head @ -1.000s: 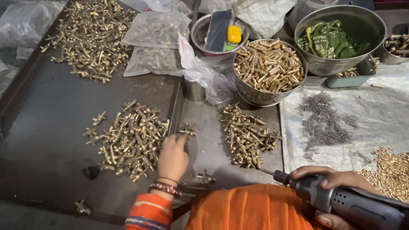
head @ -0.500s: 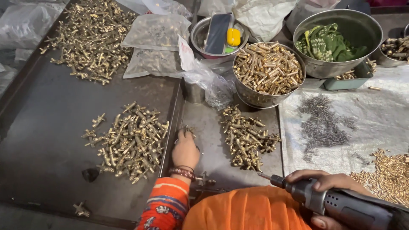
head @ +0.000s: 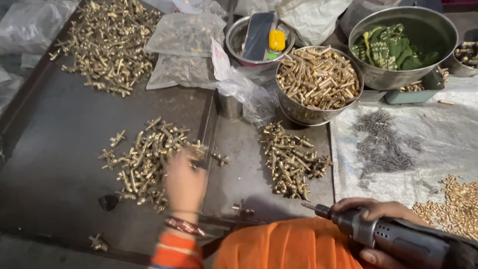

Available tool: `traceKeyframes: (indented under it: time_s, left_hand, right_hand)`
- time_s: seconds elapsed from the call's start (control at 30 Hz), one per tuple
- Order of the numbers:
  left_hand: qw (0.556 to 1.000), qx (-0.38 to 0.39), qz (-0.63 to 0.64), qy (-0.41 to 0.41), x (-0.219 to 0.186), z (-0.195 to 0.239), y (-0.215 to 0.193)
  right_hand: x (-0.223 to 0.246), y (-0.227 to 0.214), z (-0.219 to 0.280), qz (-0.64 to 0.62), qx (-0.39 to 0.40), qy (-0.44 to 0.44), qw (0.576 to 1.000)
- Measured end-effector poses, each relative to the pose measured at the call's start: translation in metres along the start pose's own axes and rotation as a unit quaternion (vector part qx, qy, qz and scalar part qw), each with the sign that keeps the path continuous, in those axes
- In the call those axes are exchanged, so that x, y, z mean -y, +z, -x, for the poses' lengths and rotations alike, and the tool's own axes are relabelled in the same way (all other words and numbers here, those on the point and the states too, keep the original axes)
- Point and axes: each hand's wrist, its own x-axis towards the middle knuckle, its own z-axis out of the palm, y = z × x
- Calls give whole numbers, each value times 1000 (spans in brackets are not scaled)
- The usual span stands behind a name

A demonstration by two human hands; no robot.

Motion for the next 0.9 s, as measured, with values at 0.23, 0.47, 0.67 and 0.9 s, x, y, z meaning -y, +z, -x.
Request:
traceKeyframes:
  time_s: [0.23, 0.47, 0.67, 0.9]
  left_hand:
    - [989, -39, -102, 101, -10, 7, -37]
    - [945, 299, -45, 125, -7, 69, 79]
    - [688, 357, 609, -166, 24, 45, 110]
    - [556, 367, 742, -70, -59, 43, 48]
  right_hand:
    - [-2, -12, -1, -5, 45, 44, 998]
    - [0, -2, 1, 1, 35, 44, 998]
    - [5, 7, 0, 19, 4, 0, 1000]
    - [7, 1, 1, 14, 16, 7, 1000]
